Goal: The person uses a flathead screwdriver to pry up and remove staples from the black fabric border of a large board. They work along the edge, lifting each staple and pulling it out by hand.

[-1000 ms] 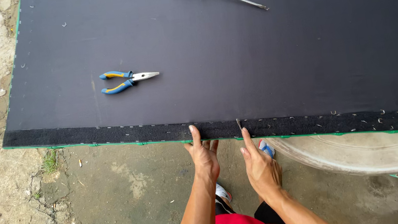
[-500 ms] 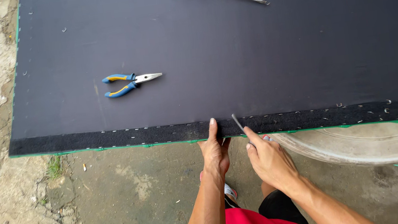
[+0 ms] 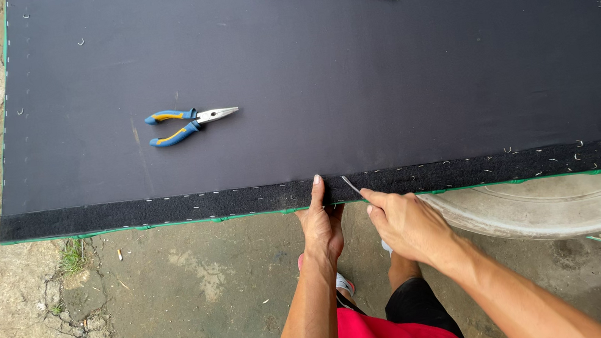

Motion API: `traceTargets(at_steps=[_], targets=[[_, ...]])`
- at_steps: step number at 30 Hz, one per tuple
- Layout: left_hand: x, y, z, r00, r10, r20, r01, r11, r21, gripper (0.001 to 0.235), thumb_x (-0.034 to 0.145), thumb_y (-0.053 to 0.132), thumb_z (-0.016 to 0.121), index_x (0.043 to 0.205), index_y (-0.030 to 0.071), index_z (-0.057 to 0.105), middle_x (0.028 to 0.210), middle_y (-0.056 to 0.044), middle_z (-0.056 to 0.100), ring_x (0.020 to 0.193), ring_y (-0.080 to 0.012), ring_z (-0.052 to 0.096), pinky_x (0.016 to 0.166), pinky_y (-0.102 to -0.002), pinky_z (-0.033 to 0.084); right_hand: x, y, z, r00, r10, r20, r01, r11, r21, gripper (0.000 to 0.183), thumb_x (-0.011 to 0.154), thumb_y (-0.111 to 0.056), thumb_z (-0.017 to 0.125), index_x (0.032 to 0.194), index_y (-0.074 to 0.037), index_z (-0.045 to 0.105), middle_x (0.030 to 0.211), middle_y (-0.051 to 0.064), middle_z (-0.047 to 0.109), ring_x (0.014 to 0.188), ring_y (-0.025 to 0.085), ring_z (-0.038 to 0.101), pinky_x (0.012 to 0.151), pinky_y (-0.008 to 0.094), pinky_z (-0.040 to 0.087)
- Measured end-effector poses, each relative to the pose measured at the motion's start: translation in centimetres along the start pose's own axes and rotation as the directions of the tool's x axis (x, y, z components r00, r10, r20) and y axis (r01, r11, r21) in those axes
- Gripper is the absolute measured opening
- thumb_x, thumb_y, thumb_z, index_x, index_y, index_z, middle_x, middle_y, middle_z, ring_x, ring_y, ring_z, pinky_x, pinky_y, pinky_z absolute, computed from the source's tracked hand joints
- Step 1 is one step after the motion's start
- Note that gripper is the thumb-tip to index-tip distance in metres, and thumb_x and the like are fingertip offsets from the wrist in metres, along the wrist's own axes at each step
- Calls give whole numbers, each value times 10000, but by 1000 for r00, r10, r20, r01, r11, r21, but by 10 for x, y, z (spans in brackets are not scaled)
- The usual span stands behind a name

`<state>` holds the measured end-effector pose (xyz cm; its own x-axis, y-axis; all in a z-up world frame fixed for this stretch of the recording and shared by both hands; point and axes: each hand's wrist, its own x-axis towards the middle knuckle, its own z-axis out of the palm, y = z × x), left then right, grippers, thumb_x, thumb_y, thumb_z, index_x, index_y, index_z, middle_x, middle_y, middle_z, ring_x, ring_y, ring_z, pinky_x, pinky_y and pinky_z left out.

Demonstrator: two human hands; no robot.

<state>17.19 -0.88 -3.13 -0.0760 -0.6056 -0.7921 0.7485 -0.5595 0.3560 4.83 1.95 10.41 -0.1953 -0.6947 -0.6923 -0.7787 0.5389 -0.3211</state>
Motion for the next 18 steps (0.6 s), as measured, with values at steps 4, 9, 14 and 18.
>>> traceTargets(at_steps=[4,9,14,18], targets=[[2,1,1,1000,12,6,-12,1000,-5,968,813,285,780,1549,288,151,1500,-117,445,1398,-311,461,1176,-516,390,3,-5,-13,980,-187,-73,181,981,-74,445,973,-262,516,1378,-111,621,1013,271,733,992,421,722,908,490,565],[3,0,-1,1000,19,25,-18,1000,-26,949,806,276,775,1545,279,181,1481,-109,449,1375,-302,474,1161,-519,406,1,-9,-9,989,-138,-50,131,983,-130,454,984,-257,492,1409,-129,590,1017,253,750,987,393,746,942,473,561],[3,0,-2,999,31,26,-30,999,-27,896,833,270,772,1527,261,205,1465,-108,477,1361,-291,501,1157,-512,422,3,-8,-1,998,-55,-10,55,998,5,468,989,-241,475,1445,-173,556,1167,216,716,1077,385,707,962,475,542],[4,-3,-1,997,66,28,-66,998,2,820,846,281,745,1511,272,265,1444,-77,494,1341,-265,507,1122,-513,435,20,-14,-19,984,-176,32,176,984,2,427,1001,-252,501,1404,-150,599,1257,204,692,1151,366,686,1032,454,516]])
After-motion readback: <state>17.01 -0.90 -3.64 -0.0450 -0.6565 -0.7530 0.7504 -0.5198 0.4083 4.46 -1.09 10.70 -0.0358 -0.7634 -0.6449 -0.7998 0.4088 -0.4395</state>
